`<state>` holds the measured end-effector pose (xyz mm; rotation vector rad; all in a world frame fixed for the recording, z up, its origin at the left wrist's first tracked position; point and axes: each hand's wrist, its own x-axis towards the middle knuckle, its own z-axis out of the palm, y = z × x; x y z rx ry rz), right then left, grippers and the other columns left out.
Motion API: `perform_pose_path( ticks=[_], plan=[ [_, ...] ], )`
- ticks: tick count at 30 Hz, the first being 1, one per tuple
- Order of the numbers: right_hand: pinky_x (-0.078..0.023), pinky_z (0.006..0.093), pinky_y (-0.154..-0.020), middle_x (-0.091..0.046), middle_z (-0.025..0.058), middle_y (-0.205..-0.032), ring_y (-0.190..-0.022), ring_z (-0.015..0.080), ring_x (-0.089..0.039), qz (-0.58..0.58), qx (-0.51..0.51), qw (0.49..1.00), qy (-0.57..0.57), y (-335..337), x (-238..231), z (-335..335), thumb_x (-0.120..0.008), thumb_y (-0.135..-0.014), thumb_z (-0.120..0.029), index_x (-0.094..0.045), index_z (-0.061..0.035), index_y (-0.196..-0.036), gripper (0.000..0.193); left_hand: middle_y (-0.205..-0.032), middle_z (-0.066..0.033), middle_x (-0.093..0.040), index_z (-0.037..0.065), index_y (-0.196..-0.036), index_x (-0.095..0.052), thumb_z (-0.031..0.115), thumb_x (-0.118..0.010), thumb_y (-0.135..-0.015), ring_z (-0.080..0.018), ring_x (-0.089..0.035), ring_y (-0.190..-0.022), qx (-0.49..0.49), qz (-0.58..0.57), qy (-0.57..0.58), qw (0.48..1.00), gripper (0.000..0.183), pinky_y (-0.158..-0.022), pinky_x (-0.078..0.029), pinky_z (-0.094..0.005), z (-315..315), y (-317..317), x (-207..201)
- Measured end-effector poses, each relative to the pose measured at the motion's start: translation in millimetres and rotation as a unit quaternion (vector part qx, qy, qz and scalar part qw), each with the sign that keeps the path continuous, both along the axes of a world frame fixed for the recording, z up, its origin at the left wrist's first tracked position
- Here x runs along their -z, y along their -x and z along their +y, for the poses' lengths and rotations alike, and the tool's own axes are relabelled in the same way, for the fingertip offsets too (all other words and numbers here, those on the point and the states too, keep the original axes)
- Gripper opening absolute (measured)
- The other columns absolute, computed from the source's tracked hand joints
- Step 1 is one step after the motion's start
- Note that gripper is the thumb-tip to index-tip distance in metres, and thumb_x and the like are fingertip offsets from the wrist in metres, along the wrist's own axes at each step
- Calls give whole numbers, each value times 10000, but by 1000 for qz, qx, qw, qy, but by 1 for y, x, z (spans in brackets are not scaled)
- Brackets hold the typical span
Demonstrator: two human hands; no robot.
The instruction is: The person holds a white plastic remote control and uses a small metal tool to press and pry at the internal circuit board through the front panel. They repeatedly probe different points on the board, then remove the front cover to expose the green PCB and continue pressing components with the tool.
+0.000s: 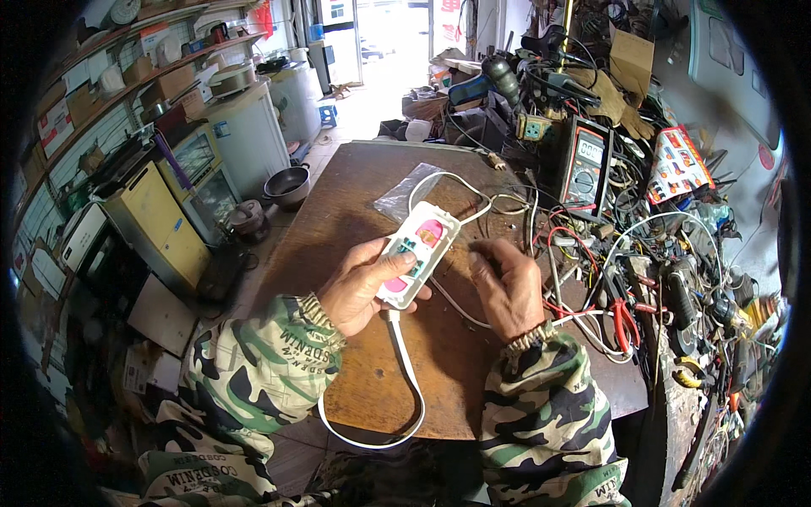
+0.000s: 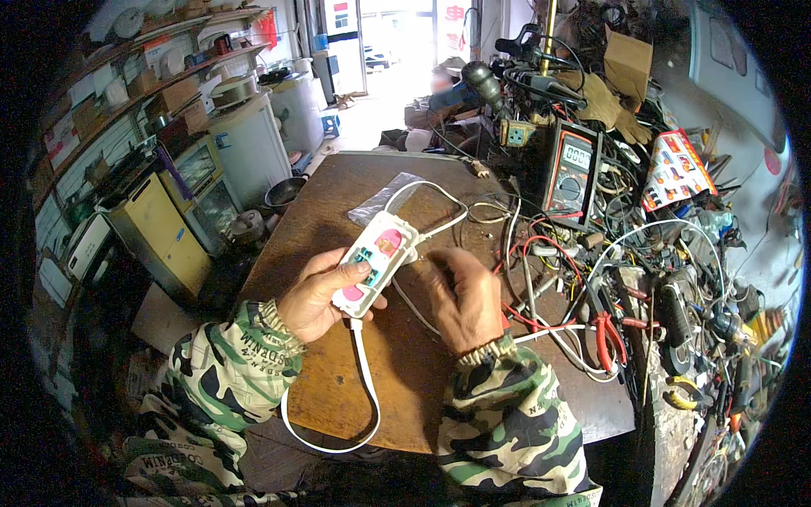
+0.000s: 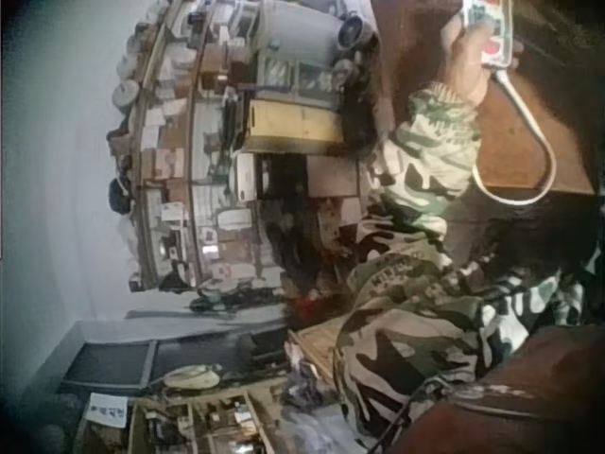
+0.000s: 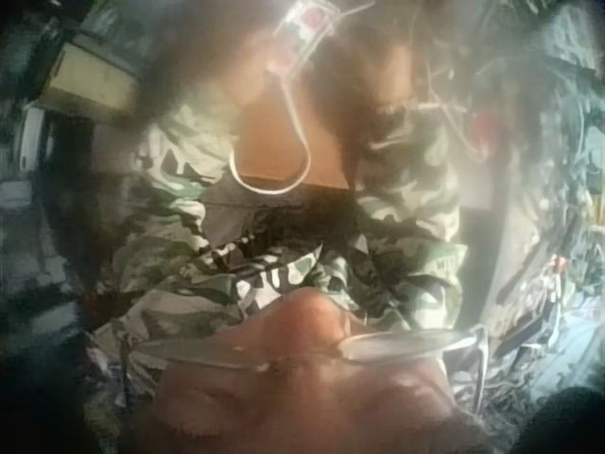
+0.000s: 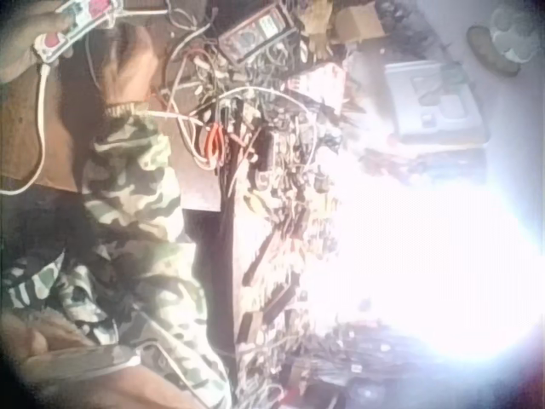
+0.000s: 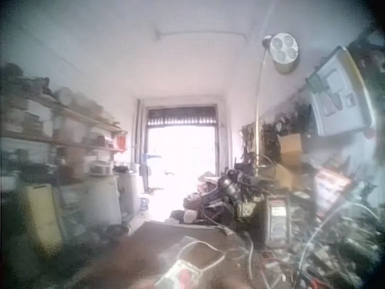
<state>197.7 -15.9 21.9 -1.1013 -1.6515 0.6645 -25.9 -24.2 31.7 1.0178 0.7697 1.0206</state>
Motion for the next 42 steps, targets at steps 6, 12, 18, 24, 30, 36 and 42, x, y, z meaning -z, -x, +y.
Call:
perform_pose_path(
  ticks=[6,12,18,24,30,36,42],
  plan=[
    [-511,411,-693,-663,212,-886,-796,380,-659,-92,-62,989,-98,9,-12,-12,-682,-897,-98,-693,6,-1045,181,-1085,-104,-675,15,-1263,-543,238,-644,-965,-211,-705,-867,-88,10,-65,994,385,-671,-594,-319,4,2,5],
    [-520,416,-686,-659,204,-890,-799,379,-665,-98,-75,985,-121,12,-2,-8,-683,-874,-58,-690,0,-1053,188,-1085,-94,-678,22,-1262,-546,238,-650,-964,-184,-695,-872,-92,12,-94,991,382,-689,-588,-304,3,0,6],
    [-522,380,-691,-673,185,-898,-797,327,-675,-101,-71,988,-94,12,-6,-12,-693,-875,-88,-695,16,-1048,201,-1068,-87,-677,24,-1258,-548,229,-650,-967,-169,-687,-860,-98,11,-100,990,370,-693,-587,-299,5,0,12],
    [-530,415,-695,-668,202,-893,-808,382,-675,-93,-67,988,-106,10,-4,-10,-685,-866,-63,-692,9,-1016,166,-1064,-88,-678,19,-1251,-550,218,-642,-973,-160,-683,-854,-97,23,-110,989,354,-712,-580,-302,7,-3,14],
    [-531,419,-714,-675,204,-891,-812,385,-675,-76,-81,989,-96,16,-6,-10,-670,-874,-63,-692,15,-1004,154,-1066,-97,-681,0,-1240,-549,182,-652,-962,-165,-687,-869,-107,15,-126,986,347,-752,-570,-300,4,1,11],
    [-529,416,-719,-679,204,-880,-801,374,-678,-66,-75,992,-81,11,-4,-10,-639,-889,-63,-693,22,-993,145,-1069,-107,-682,-12,-1240,-544,137,-646,-952,-173,-687,-882,-94,29,-127,987,340,-780,-570,-313,8,-1,17],
    [-525,398,-721,-682,197,-876,-803,345,-681,-69,-73,991,-84,13,-4,-9,-636,-897,-74,-696,26,-994,151,-1067,-112,-680,-24,-1239,-540,117,-659,-939,-170,-682,-898,-102,25,-131,986,352,-803,-567,-312,5,-2,14]
  ],
)
